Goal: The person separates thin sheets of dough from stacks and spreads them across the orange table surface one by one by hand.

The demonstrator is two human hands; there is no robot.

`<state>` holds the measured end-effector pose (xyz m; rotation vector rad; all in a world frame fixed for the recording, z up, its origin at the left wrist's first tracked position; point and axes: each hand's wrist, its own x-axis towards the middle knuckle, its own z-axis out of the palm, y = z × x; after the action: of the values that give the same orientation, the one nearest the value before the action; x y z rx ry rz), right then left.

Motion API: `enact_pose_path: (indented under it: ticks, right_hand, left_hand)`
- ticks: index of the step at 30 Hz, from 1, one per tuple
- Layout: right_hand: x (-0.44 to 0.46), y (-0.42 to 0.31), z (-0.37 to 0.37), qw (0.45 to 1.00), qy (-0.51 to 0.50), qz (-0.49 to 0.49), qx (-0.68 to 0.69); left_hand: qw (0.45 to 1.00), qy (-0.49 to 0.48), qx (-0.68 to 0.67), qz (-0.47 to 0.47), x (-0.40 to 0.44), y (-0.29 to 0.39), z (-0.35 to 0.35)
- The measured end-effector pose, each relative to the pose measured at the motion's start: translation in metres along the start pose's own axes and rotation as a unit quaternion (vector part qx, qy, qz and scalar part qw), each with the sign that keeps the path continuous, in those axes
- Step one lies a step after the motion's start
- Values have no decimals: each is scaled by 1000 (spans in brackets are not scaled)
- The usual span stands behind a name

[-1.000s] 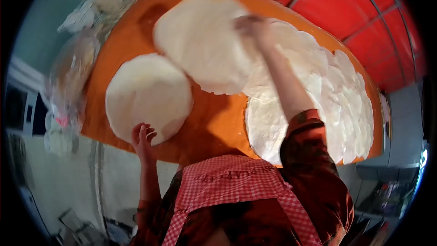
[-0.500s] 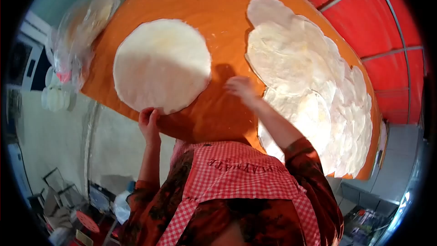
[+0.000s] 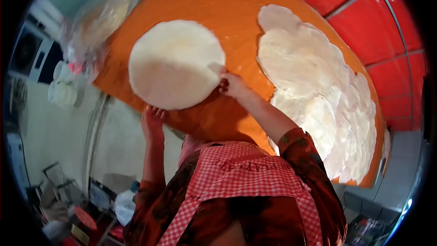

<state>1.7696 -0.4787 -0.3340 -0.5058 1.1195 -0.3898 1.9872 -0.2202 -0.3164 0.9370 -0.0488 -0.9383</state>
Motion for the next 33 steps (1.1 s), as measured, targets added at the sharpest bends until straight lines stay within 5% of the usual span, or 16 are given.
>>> enact_pose_path:
  ticks: [3,6,7,9,12,13,17,20,24,28,31,33]
  right_hand:
    - [-23,-12,30,997,38,-40,-56]
    - [-40,-10,43,987,26,-68,-141]
    - [-35,-3,43,950,82,-164,-253]
    - [-20,15,41,802,185,-343,-453]
    - [-43,23,59,641,107,-534,-541]
    - [-60,27,75,599,115,-520,-598]
    - [-100,20,120,571,148,-487,-644]
    - [-111,12,129,460,109,-589,-656]
    - [-102,38,145,541,-79,-469,-693]
    - [-78,34,147,571,-90,-475,-664]
    - [-63,20,141,690,-168,-391,-585]
    - [-42,23,131,701,-192,-391,-564]
  left_hand:
    - [989,117,-46,-80,3,11,2]
    - [992,49,-77,-92,16,6,-18]
    - [990,-16,-96,-98,28,-2,-33]
    - [993,31,-61,-94,41,-5,-34]
    - [996,78,-7,-36,32,10,2]
    - [997,66,-17,-23,31,13,10]
    - [992,5,-120,-39,29,25,32]
    - [977,-91,-187,-46,40,22,16]
    - [988,-62,-134,-42,52,17,33]
    - [995,-44,-80,-32,60,15,41]
    - [997,-48,-60,-18,46,30,63]
    - [997,-56,-52,-17,45,30,67]
